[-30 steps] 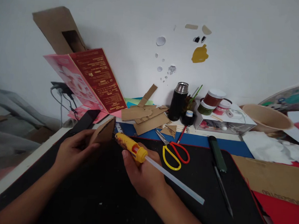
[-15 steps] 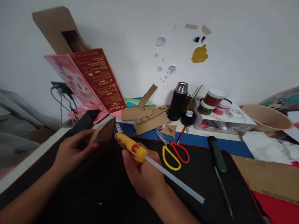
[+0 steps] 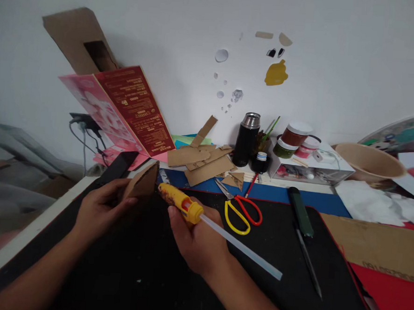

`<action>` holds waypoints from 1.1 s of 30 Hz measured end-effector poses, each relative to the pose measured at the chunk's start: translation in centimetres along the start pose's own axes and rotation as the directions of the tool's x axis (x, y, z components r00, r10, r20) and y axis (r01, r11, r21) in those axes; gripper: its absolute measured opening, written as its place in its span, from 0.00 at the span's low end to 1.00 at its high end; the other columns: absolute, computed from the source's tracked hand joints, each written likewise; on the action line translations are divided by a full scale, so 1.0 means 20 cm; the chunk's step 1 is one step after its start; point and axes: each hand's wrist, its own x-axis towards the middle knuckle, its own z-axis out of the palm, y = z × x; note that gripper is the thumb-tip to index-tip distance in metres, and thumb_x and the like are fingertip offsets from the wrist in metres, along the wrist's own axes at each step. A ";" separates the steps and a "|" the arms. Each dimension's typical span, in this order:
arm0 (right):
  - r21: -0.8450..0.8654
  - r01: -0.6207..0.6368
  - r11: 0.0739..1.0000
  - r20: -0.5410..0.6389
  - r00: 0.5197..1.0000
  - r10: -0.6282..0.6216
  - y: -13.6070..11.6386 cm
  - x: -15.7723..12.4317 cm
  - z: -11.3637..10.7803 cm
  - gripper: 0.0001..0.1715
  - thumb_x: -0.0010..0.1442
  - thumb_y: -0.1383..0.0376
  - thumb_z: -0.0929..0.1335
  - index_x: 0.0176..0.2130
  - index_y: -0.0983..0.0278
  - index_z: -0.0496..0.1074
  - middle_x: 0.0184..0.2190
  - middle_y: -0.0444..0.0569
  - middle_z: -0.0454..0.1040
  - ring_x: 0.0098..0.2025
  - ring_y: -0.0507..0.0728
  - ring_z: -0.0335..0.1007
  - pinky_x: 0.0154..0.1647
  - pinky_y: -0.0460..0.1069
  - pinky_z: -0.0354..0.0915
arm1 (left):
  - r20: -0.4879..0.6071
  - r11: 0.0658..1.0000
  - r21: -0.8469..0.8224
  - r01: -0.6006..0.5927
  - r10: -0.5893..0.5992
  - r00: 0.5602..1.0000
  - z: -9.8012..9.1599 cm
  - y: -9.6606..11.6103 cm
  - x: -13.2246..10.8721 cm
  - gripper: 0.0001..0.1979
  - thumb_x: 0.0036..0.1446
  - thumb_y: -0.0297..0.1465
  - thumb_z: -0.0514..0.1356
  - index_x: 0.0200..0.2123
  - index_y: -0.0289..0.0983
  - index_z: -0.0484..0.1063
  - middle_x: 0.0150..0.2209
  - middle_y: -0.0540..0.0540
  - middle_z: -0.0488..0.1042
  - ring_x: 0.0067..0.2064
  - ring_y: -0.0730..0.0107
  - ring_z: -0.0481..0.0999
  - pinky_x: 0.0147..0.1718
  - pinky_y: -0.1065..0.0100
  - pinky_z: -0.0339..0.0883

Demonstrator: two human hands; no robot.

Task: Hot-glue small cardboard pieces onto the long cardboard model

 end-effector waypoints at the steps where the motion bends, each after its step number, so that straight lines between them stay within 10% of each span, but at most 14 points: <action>1: -0.001 0.005 1.000 0.000 1.000 -0.005 0.00 0.00 0.00 0.15 0.74 0.61 0.65 0.42 0.60 0.80 0.33 0.49 0.83 0.35 0.58 0.82 0.38 0.49 0.74 | -0.005 1.000 0.000 -0.003 0.003 1.000 0.00 -0.01 0.00 0.23 0.58 0.51 0.64 0.45 0.39 0.80 0.39 0.45 0.87 0.35 0.58 0.84 0.35 0.65 0.77; 33: -0.073 0.040 0.997 0.028 0.999 -0.038 -0.01 -0.01 0.00 0.17 0.73 0.61 0.64 0.38 0.61 0.81 0.28 0.47 0.80 0.26 0.56 0.76 0.29 0.49 0.69 | -0.020 1.000 0.000 -0.018 0.018 1.000 0.01 -0.03 -0.01 0.22 0.59 0.50 0.65 0.45 0.39 0.81 0.39 0.47 0.87 0.35 0.59 0.85 0.34 0.66 0.77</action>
